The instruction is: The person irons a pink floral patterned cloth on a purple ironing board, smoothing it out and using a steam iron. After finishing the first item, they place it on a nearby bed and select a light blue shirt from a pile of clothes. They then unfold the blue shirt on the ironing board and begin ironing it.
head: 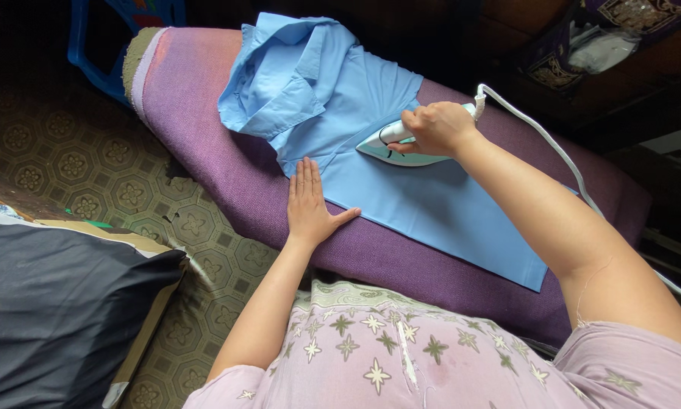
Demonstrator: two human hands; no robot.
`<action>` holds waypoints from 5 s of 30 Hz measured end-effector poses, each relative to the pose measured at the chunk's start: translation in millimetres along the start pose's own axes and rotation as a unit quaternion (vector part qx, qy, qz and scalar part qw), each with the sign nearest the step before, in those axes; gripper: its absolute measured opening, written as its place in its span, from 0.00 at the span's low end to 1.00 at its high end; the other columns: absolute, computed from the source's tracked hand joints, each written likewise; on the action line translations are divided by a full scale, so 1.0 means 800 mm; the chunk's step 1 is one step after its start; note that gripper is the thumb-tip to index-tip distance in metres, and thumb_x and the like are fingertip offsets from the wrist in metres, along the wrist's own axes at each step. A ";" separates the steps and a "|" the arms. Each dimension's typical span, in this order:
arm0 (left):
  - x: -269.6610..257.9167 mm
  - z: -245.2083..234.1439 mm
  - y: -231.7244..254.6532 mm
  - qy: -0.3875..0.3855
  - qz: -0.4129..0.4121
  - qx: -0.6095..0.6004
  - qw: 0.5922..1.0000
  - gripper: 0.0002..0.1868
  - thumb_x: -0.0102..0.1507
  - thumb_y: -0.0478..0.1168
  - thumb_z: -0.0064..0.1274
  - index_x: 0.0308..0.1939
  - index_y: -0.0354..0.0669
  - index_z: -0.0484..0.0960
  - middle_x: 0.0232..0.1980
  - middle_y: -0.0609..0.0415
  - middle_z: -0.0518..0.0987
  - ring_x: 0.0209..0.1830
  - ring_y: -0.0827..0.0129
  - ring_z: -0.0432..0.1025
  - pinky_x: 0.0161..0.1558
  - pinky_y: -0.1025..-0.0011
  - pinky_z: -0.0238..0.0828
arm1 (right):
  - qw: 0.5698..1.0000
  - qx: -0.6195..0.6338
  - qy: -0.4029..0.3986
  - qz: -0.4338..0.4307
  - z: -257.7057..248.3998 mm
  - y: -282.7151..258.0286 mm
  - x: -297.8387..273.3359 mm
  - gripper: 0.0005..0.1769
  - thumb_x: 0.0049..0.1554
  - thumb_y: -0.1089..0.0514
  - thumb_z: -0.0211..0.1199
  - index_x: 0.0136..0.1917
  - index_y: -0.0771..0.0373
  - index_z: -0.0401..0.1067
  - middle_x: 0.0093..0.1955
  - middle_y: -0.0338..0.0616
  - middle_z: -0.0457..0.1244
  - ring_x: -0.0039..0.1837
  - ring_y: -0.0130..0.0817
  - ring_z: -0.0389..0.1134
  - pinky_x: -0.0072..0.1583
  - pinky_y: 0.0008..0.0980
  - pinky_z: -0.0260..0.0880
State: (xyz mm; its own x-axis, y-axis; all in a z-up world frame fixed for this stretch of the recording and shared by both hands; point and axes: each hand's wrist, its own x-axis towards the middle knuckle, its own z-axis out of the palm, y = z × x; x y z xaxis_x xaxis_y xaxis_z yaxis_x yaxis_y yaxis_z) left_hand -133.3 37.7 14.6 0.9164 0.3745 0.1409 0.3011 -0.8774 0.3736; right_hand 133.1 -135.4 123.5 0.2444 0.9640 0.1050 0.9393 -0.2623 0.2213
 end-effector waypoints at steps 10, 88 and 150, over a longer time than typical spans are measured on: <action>-0.010 0.004 -0.011 0.041 0.009 -0.065 0.997 0.75 0.55 0.79 0.53 0.78 0.23 0.33 0.82 0.27 0.46 0.84 0.44 0.41 0.80 0.52 0.38 | 0.999 -0.015 -0.015 -0.033 0.004 -0.023 0.031 0.39 0.54 0.20 0.60 0.35 0.60 0.75 0.28 0.42 0.67 0.30 0.37 0.72 0.31 0.36 0.72; -0.018 0.000 -0.010 0.149 0.027 -0.111 0.982 0.60 0.58 0.51 0.58 0.81 0.29 0.35 0.84 0.30 0.36 0.86 0.38 0.31 0.82 0.45 0.29 | 0.988 0.122 -0.094 0.020 -0.006 -0.091 0.105 0.34 0.59 0.33 0.53 0.25 0.57 0.78 0.23 0.48 0.64 0.28 0.49 0.66 0.32 0.44 0.65; -0.021 0.010 -0.016 0.175 0.040 -0.162 0.970 0.38 0.60 0.41 0.55 0.74 0.39 0.62 0.80 0.39 0.57 0.83 0.45 0.49 0.81 0.49 0.42 | 0.950 0.108 -0.066 0.285 0.022 -0.061 0.080 0.32 0.60 0.38 0.51 0.34 0.66 0.79 0.31 0.55 0.68 0.36 0.54 0.72 0.42 0.49 0.73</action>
State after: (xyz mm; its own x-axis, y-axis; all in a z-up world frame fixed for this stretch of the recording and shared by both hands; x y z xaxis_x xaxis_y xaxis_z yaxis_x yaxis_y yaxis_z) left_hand -150.5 40.5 0.2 0.7712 0.4379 0.4621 0.0824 -0.7884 0.6096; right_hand 107.4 -59.9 102.3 0.7424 0.6696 0.0218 0.6699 -0.7414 -0.0400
